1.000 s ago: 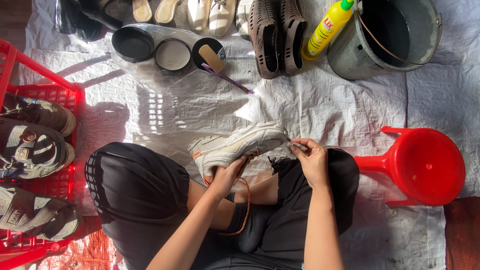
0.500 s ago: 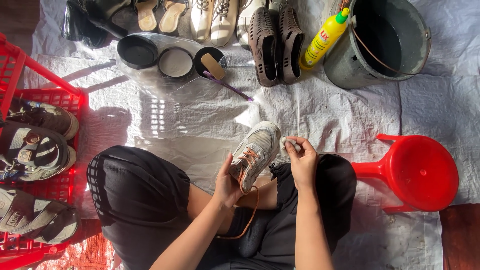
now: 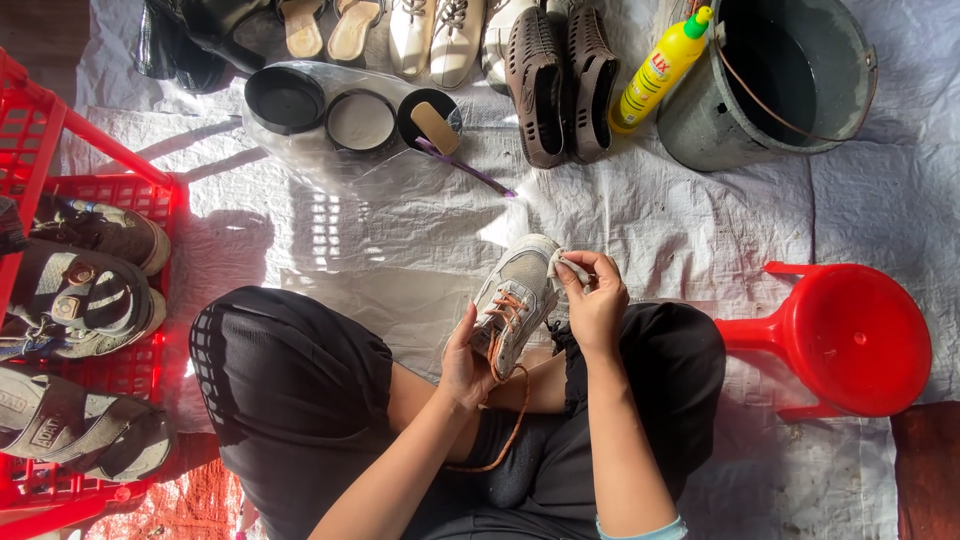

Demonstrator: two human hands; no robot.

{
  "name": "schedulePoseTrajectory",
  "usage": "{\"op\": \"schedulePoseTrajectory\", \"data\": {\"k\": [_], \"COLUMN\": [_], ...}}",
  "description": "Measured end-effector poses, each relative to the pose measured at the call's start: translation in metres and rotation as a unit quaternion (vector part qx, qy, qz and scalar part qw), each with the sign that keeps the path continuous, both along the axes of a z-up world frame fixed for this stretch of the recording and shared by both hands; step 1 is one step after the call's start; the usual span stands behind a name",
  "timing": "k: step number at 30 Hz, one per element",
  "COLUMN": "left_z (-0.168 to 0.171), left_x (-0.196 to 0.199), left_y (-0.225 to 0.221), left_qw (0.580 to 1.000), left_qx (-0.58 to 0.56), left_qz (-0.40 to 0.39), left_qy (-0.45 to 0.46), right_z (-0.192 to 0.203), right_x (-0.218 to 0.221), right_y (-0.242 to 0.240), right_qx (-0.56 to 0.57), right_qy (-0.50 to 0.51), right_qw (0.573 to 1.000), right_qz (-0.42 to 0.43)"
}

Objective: Cleaning a white sneaker by wiping it with a cloth and cleaning agent while sitting on the floor.

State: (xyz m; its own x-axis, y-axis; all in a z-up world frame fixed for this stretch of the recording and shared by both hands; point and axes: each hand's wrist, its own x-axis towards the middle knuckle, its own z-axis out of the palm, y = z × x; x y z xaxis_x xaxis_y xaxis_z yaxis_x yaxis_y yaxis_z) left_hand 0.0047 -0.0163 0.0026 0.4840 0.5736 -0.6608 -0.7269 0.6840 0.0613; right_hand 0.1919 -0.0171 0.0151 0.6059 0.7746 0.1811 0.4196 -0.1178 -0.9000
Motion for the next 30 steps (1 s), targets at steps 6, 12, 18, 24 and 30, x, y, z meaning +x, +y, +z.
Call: {"op": "schedulePoseTrajectory", "data": {"k": [6, 12, 18, 24, 30], "left_z": [0.007, 0.003, -0.006, -0.024, -0.041], "left_x": [-0.004, 0.000, 0.001, 0.006, 0.006], "left_y": [0.006, 0.001, -0.005, -0.009, -0.014], "left_qw": [1.000, 1.000, 1.000, 0.998, 0.998], "left_qx": [-0.006, 0.000, 0.006, 0.034, 0.017], "left_qz": [0.022, 0.007, -0.013, -0.033, -0.033], "left_qy": [-0.011, -0.001, 0.017, 0.027, 0.047], "right_z": [-0.019, -0.007, 0.028, 0.015, -0.006], "right_x": [-0.028, -0.018, 0.009, -0.020, -0.038], "right_y": [-0.035, -0.025, 0.019, 0.045, 0.058], "right_qx": [-0.048, -0.049, -0.003, -0.067, -0.115], "right_qy": [-0.039, -0.034, -0.156, -0.315, -0.427], "right_qw": [0.998, 0.998, 0.987, 0.928, 0.846], "right_qz": [-0.021, -0.034, 0.029, 0.186, 0.297]}}
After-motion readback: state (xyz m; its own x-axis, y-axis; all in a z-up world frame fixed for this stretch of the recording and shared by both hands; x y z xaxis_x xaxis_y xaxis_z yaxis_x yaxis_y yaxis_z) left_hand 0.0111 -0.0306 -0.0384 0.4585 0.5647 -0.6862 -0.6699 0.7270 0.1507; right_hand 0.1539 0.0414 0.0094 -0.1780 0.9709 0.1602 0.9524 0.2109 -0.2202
